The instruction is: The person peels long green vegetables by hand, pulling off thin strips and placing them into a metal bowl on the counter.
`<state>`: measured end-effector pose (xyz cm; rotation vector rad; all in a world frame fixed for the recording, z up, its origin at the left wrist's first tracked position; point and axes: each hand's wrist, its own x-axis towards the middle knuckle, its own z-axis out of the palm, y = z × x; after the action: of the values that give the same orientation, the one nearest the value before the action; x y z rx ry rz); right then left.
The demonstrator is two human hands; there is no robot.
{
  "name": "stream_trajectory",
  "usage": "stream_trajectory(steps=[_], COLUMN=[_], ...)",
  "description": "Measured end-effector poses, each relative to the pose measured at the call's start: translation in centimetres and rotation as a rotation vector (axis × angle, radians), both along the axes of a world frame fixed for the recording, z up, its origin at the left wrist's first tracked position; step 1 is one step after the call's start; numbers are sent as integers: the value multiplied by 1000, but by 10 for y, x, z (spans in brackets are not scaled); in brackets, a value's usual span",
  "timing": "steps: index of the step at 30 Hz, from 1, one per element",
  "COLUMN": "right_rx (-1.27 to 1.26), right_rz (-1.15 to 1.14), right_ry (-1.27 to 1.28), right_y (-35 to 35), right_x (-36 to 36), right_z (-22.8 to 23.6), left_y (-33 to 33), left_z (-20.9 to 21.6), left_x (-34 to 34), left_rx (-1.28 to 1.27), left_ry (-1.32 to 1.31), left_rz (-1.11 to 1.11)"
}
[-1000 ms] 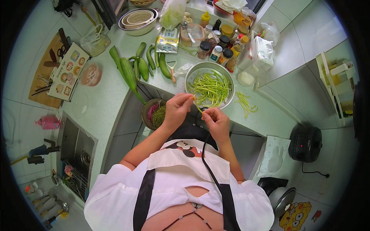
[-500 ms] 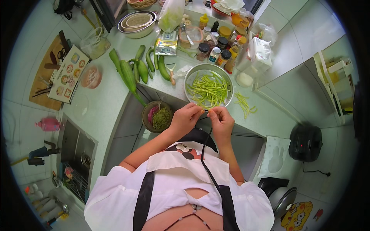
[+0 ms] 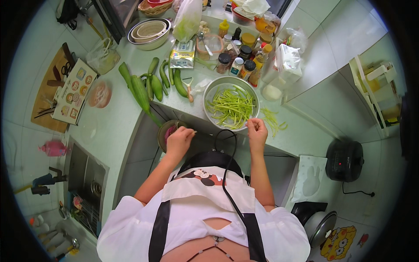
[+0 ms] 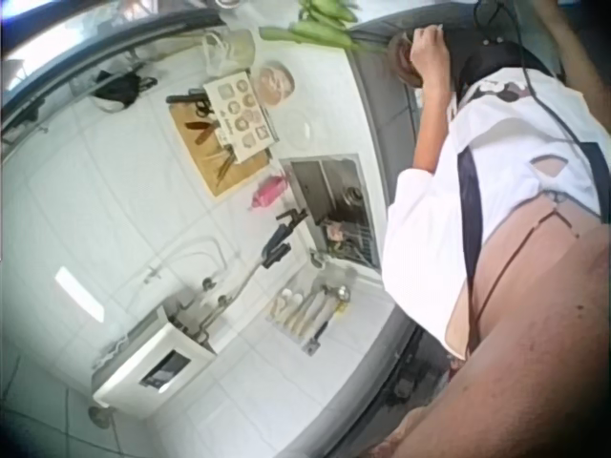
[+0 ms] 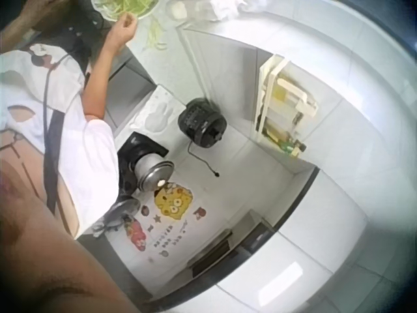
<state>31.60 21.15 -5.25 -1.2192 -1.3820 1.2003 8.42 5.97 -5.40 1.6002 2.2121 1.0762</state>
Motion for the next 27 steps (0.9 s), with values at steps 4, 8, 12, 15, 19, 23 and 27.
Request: stream_trajectory(steps=[4, 8, 12, 15, 19, 23, 27], right_rx=[-47, -115, -107, -135, -159, -162, -148], right_rz=[64, 109, 99, 73, -7, -81, -171], right_ry=[-243, -367, -300, -278, -225, -205, -280], right_y=[16, 12, 2, -3, -5, 0, 12], right_x=[-3, 4, 27, 43, 63, 90, 119], right_z=[-21, -29, -39, -37, -40, -53, -67], left_y=[-10, -21, -21, -22, -18, -3, 14], left_z=[-21, -43, -50, -50, -44, -26, -10], left_x=[-32, -50, -60, -65, -69, -55, -34], left_rx=[-216, -273, -359, -361, -406, -415, -296], left_ry=[136, 196, 239, 270, 278, 212, 120], left_rz=[100, 190, 226, 238, 243, 222, 175])
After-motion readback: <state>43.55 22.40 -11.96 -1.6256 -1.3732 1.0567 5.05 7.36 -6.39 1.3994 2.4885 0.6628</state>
